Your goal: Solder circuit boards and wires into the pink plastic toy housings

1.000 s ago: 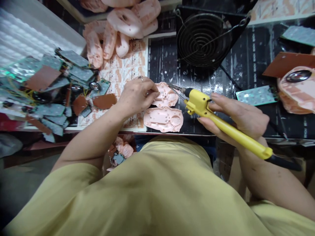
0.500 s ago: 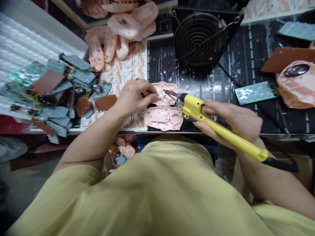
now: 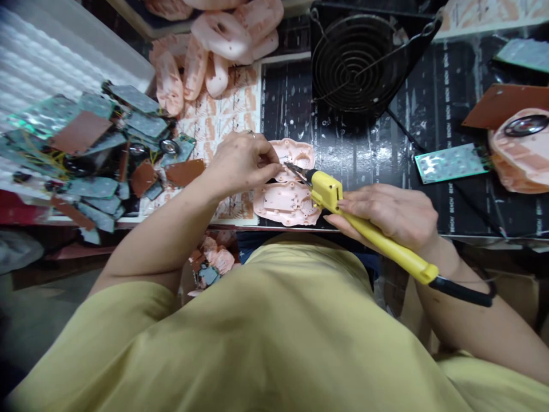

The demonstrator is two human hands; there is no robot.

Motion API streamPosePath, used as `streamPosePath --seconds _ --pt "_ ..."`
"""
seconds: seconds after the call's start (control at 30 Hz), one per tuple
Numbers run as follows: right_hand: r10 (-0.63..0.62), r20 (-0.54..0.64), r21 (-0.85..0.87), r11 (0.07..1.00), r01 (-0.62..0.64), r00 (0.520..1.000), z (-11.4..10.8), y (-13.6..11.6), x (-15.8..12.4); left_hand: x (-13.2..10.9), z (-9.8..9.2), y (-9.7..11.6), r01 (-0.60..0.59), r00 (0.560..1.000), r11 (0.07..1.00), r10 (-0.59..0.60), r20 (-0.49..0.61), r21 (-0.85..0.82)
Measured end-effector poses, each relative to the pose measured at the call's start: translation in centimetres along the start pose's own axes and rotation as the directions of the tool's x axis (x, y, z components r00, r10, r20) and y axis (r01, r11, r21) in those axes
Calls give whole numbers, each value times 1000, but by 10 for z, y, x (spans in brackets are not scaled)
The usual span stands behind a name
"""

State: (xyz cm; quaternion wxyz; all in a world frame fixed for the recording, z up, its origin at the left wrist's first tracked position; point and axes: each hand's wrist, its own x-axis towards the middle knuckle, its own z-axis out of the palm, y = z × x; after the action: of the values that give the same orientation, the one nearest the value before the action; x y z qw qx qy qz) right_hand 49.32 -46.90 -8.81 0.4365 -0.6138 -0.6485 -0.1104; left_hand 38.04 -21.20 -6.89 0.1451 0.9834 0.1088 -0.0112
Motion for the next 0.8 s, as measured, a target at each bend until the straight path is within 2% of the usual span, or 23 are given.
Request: streamPosePath --seconds 0.07,0.17,0.23,0.53,0.6,0.7,0.8 --pt "-37 -18 13 999 37 999 -3 1 2 1 -1 0 6 1000 1000 -6 10 -9" --pt "-6 -49 30 1000 8 999 -6 1 3 1 0 -1 -10 1000 1000 10 -4 -30" --pt "15 -44 30 999 -14 999 -7 1 2 1 1 -3 -13 1000 999 13 -11 -42" --pt "-24 -47 52 998 26 999 -2 1 -1 1 -1 -2 -8 1000 1000 8 0 -18" --pt "34 -62 10 999 -34 997 -3 -1 -4 1 1 -2 -12 1000 1000 12 3 -17" --pt "156 -94 -159 972 -170 983 -3 -4 -15 0 4 -2 -21 1000 1000 21 3 -14" --pt "252 -178 -240 926 -290 951 -1 -5 -29 -2 -3 -2 -41 999 999 41 -2 -24"
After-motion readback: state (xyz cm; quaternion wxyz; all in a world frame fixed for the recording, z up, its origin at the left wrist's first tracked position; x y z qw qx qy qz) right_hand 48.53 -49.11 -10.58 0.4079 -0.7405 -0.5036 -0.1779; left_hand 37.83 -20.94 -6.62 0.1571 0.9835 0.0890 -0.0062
